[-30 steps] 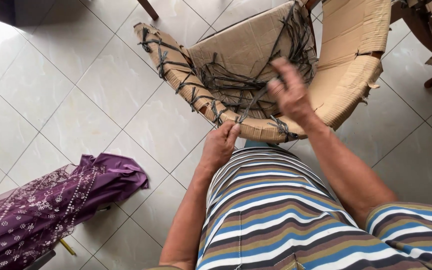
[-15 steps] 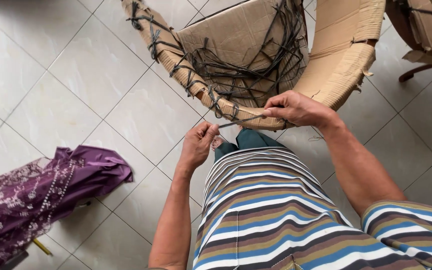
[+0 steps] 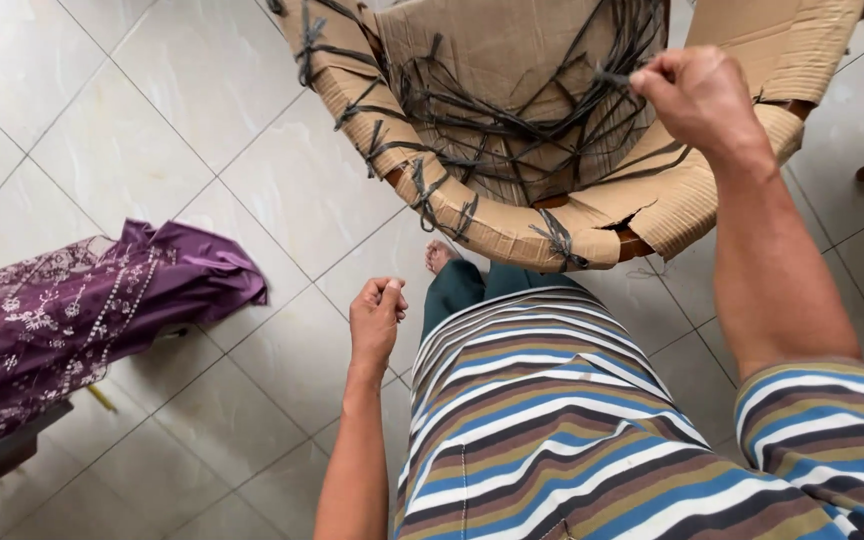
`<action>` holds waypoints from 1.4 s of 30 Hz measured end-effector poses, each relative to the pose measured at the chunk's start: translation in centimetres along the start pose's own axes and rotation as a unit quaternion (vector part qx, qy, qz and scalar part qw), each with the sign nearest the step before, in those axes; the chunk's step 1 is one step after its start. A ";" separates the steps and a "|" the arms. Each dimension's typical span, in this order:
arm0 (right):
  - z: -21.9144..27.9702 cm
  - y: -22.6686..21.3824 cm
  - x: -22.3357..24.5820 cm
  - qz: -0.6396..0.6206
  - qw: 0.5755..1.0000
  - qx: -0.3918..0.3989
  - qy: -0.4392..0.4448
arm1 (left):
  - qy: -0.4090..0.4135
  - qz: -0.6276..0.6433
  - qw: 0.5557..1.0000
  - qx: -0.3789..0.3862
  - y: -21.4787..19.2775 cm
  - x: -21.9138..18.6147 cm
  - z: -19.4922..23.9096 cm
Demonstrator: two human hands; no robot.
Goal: Securing black straps to a chair frame by threading them through the structure and pulling them tight.
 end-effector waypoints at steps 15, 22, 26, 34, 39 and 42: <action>-11.3 26.5 -3.7 0.254 0.893 0.364 -0.074 | -0.177 0.036 0.984 0.000 11.8 13.5 -10.0; -11.9 32.7 -6.7 0.228 0.859 0.451 -0.074 | -0.188 -0.026 0.980 0.061 13.4 21.3 -12.8; -11.4 35.0 -7.1 0.186 0.860 0.464 -0.103 | -0.188 -0.058 0.977 0.083 12.9 24.5 -12.6; -13.2 35.6 -9.4 0.172 0.889 0.408 -0.114 | -0.128 -0.129 0.973 0.146 14.7 22.8 -13.9; -13.5 30.4 -7.5 0.260 0.888 0.365 -0.107 | -0.063 -0.170 0.970 0.162 14.3 18.5 -13.1; -12.6 27.0 -6.9 0.290 0.882 0.355 -0.105 | -0.023 -0.195 0.966 0.168 13.6 17.6 -12.5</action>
Point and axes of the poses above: each hand's wrist, its own z-axis away from the middle knuckle, its own y-axis out of the palm, x = y × z, the point moved 9 cm from there along -z, towards the middle knuckle
